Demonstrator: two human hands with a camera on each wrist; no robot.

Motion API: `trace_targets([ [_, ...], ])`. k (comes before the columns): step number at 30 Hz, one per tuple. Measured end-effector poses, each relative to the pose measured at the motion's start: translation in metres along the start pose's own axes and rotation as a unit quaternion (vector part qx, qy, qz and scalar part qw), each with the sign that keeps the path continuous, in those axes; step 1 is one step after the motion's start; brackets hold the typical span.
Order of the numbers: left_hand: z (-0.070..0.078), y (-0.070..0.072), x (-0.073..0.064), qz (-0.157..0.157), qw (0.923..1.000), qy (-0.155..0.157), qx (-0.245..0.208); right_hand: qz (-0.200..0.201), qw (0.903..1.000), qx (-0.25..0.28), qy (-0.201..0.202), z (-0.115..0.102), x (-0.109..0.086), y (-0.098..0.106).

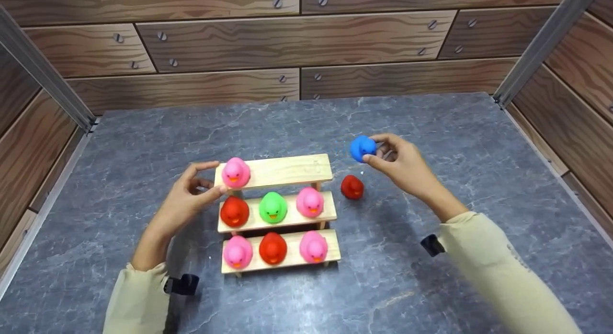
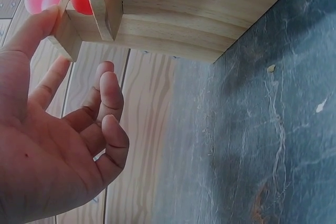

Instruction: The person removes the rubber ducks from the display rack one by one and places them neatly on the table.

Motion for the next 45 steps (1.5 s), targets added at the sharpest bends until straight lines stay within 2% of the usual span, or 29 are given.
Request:
trace_targets([
  [8, 0.000, -0.001, 0.002, 0.000, 1.0000, -0.001, 0.001, 0.004, 0.9997, -0.021, -0.009, 0.021, -0.002, 0.007],
  [17, -0.001, -0.001, 0.002, 0.001, 1.0000, 0.002, -0.007, -0.016, 0.9985, -0.044, -0.027, 0.037, -0.003, 0.009],
  [22, -0.002, -0.001, 0.002, -0.001, 0.9999, 0.001, -0.015, -0.023, 0.9977, -0.058, -0.027, 0.048, -0.005, 0.007],
  [38, -0.002, 0.000, 0.000, -0.003, 1.0000, 0.006, 0.001, -0.039, 0.9959, -0.079, -0.021, 0.070, -0.010, -0.003],
  [45, 0.000, 0.000, 0.001, -0.004, 1.0000, 0.004, -0.001, -0.063, 0.9941, -0.086, -0.020, 0.078, -0.013, -0.010],
])
Point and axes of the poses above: each hand's wrist, its own x-axis towards the middle knuckle, its own y-axis out of the back of the hand, z = x × y, the point moved 2 cm from there along x, towards the middle knuckle, and after that the axes turned 9 degrees about z, right-handed, at the moved point
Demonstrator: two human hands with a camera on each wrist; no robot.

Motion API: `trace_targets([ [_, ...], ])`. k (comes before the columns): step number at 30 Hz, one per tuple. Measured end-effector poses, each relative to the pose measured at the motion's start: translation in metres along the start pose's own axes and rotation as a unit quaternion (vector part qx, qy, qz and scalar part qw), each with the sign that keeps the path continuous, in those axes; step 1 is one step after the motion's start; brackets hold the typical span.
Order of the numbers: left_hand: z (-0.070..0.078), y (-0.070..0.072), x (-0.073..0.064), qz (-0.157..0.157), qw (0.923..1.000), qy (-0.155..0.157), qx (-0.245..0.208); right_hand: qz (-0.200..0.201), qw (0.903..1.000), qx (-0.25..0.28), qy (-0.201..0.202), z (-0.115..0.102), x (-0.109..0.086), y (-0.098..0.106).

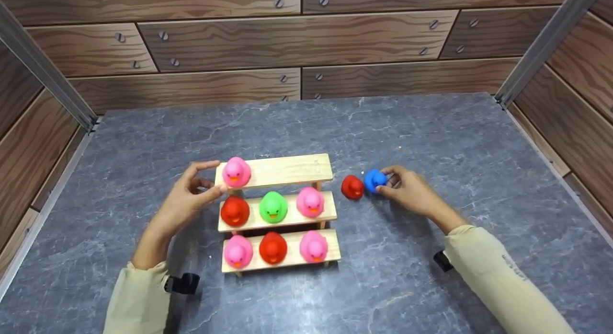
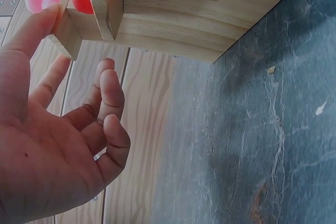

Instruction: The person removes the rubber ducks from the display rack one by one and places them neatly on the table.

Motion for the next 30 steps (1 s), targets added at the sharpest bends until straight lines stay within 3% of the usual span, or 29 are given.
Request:
trace_targets([
  [12, -0.001, -0.001, 0.001, 0.005, 0.9998, -0.002, -0.021, -0.043, 0.9984, -0.026, -0.025, 0.005, 0.002, -0.004],
  [30, -0.002, -0.001, 0.001, 0.002, 0.9999, -0.004, -0.013, -0.057, 0.9978, -0.028, -0.017, 0.013, 0.006, -0.007],
])
Point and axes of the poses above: each hand's wrist, its own x-axis towards the middle knuckle, its own y-axis out of the back of the hand, z = x × y, the point moved 2 cm from there along x, towards the middle knuckle, and after that the axes turned 9 degrees about z, right-handed, at the moved point
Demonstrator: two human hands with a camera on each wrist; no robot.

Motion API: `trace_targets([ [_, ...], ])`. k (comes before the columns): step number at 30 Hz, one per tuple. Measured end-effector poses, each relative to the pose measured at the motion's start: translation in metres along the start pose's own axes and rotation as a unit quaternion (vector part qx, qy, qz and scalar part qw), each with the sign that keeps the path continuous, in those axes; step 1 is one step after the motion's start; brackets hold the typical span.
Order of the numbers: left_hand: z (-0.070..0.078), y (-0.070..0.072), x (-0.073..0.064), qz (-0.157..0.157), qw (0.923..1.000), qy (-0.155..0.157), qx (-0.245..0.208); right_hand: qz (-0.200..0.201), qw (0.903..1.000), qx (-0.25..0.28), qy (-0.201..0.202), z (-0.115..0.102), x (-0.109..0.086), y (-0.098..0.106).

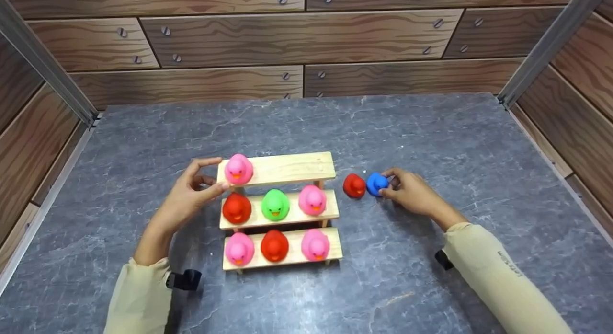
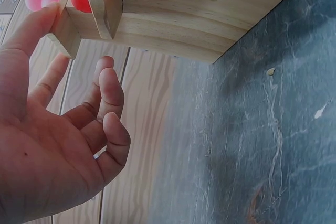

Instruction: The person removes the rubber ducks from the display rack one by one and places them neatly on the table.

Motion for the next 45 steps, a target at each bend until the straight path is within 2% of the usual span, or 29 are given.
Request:
trace_targets([
  [10, -0.001, 0.000, 0.001, 0.001, 0.9999, -0.002, -0.011, 0.005, 0.9998, 0.011, 0.014, 0.002, -0.001, -0.002],
  [23, -0.002, -0.003, 0.001, -0.004, 0.9999, 0.010, -0.010, 0.002, 0.9998, 0.018, 0.000, -0.001, -0.007, 0.003],
  [29, -0.002, -0.001, 0.000, -0.003, 0.9999, 0.011, -0.006, 0.029, 0.9977, 0.061, 0.005, -0.017, -0.012, 0.015],
  [37, -0.003, -0.002, 0.001, -0.005, 0.9996, 0.001, -0.027, 0.032, 0.9928, 0.115, 0.008, -0.041, -0.019, 0.033],
  [45, -0.003, -0.002, 0.002, -0.004, 0.9997, 0.003, -0.024, 0.048, 0.9755, 0.214, -0.010, -0.055, -0.023, 0.042],
])
Point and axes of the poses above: each hand's wrist, its own x-axis towards the middle knuckle, its own y-axis out of the back of the hand, z = x × y, the point moved 2 cm from there along x, towards the middle knuckle, and after that the axes turned 9 degrees about z, right-handed, at the moved point
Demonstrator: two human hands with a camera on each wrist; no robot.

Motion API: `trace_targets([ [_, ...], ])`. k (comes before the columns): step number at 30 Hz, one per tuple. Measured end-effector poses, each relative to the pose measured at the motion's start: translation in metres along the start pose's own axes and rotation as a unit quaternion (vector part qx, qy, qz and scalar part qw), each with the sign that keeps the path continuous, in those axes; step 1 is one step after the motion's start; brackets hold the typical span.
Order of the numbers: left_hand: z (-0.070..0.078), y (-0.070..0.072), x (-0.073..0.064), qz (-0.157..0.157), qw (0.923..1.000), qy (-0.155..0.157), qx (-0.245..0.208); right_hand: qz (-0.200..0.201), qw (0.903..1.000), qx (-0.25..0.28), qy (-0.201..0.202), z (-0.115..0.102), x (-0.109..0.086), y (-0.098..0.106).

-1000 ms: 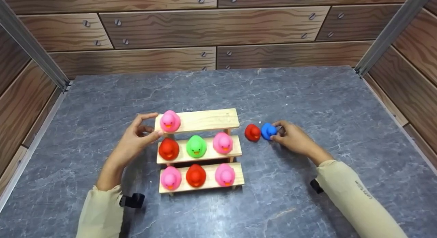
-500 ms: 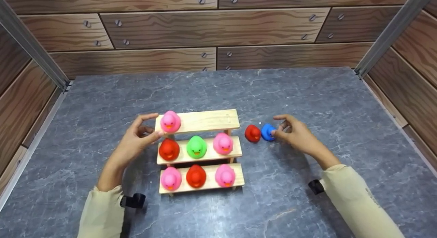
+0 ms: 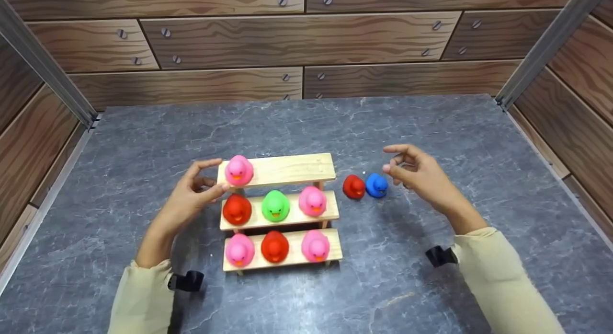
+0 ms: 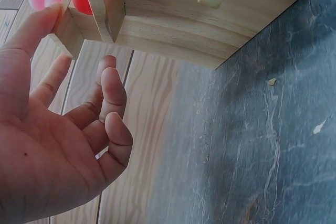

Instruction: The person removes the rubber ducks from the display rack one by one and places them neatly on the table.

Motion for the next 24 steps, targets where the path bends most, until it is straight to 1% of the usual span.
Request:
trace_targets([
  [3, 0.001, 0.000, 0.000, -0.002, 1.0000, 0.001, 0.002, 0.003, 0.9996, 0.027, -0.001, -0.006, 0.000, 0.000],
  [11, 0.003, 0.002, 0.000, 0.001, 1.0000, 0.003, 0.007, 0.006, 0.9980, 0.062, 0.004, -0.027, -0.001, -0.007],
  [17, 0.003, 0.002, -0.001, 0.003, 1.0000, 0.002, 0.005, 0.003, 0.9958, 0.091, 0.013, -0.043, -0.001, -0.023],
  [24, 0.002, 0.001, -0.001, -0.001, 0.9999, 0.001, 0.014, -0.022, 0.9944, 0.099, 0.030, -0.056, 0.001, -0.045],
])
Point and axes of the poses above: each hand's wrist, its own x-axis towards the middle knuckle, its own y-axis out of the back of the hand, z = x × y, the point moved 2 cm from there along x, towards the middle knuckle, and after that the axes turned 9 degrees about z, right-handed, at the moved point
